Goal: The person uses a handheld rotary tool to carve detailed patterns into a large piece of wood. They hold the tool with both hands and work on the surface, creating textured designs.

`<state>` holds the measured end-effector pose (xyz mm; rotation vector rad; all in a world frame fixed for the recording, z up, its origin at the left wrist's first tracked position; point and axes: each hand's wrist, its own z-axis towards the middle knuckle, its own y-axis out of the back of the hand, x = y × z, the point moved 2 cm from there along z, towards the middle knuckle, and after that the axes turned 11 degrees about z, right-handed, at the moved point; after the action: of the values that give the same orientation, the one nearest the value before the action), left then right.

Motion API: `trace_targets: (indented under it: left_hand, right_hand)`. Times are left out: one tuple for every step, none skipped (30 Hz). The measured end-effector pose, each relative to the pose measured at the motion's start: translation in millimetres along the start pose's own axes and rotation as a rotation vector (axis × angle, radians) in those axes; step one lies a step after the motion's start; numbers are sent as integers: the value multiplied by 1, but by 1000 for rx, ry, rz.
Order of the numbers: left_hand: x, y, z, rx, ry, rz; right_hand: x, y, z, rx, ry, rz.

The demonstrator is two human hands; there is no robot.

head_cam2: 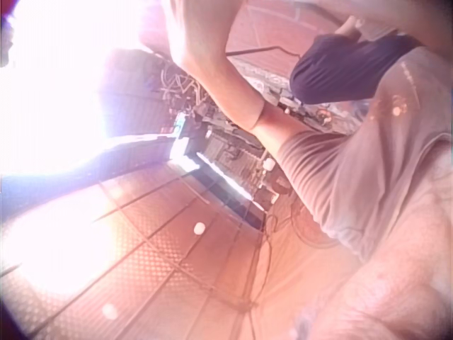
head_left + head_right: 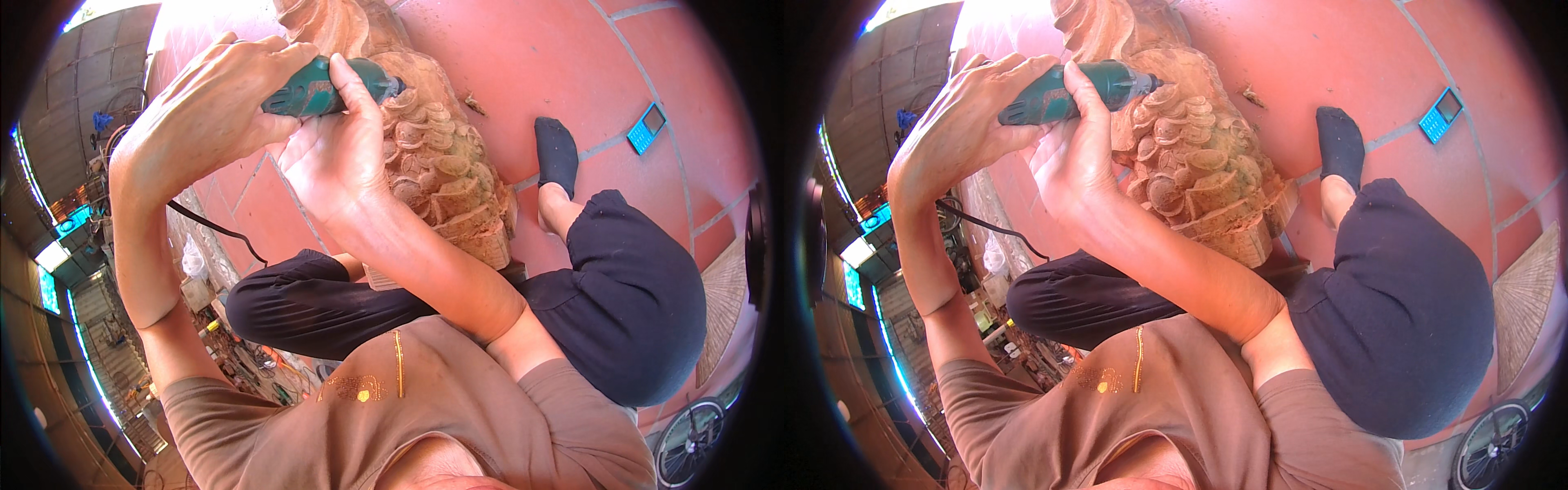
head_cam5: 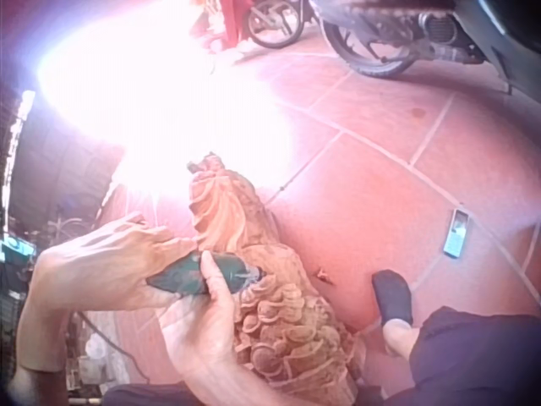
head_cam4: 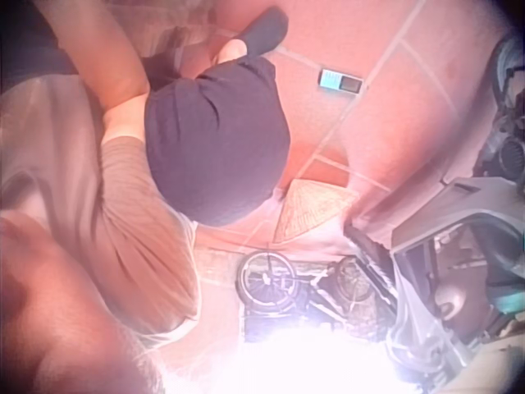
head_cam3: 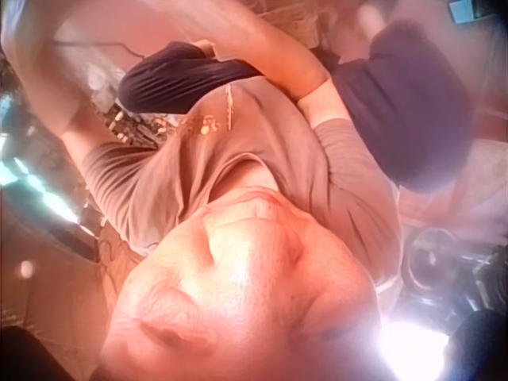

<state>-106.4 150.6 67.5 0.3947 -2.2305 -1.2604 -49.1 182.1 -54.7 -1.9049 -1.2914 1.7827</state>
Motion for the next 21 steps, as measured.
trace_targets:
  left_hand:
    - [-1,1,0,-20,-8,3]
    - [-1,1,-1,-17,-11,11]
    - [-1,1,-1,-15,-13,19]
    - [-1,1,-1,-11,-16,27]
    - [-1,1,-1,-1,-11,24]
    - [-1,1,-1,9,-6,21]
    - [-2,1,-2,20,-1,19]
    - [-1,1,-1,22,-7,18]
    - [0,0,0,24,-12,18]
    - [1,-1,1,25,-17,17]
    - [1,0,1,28,-18,28]
    - [1,0,2,31,-18,38]
    - [1,0,2,34,-19,49]
    - [1,-1,1,24,-21,62]
    - [2,-2,0,14,-23,75]
    - [2,-3,0,3,-24,88]
    - [2,-3,0,41,-16,70]
    - [3,-2,1,78,-8,52]
    - [4,-1,1,115,0,34]
    - [4,2,3,142,14,6]
    - [3,6,4,169,27,-22]
  right_hand:
    - [0,0,0,0,1,3]
    - [0,1,0,-1,1,6]
    - [0,1,0,-1,2,8]
    - [0,1,0,2,-2,12]
    - [-1,1,-1,4,-7,16]
    - [-1,1,-1,6,-13,21]
    - [-1,1,-1,-2,-11,24]
    - [0,1,-1,-8,-4,22]
    - [0,1,-1,-14,2,20]
    - [1,1,-1,-13,4,18]
    - [1,1,0,-13,2,19]
    - [1,1,0,-13,0,21]
    - [1,1,0,-4,-2,18]
    - [2,2,-1,5,-3,14]
    - [2,3,-1,15,-3,10]
    - [2,3,-1,15,0,9]
    - [2,2,-2,13,2,9]
    - [1,2,-4,11,4,9]
    - [0,1,-5,2,6,2]
    - [-1,-1,-7,-6,11,-4]
    - [-1,-2,-8,-14,16,-11]
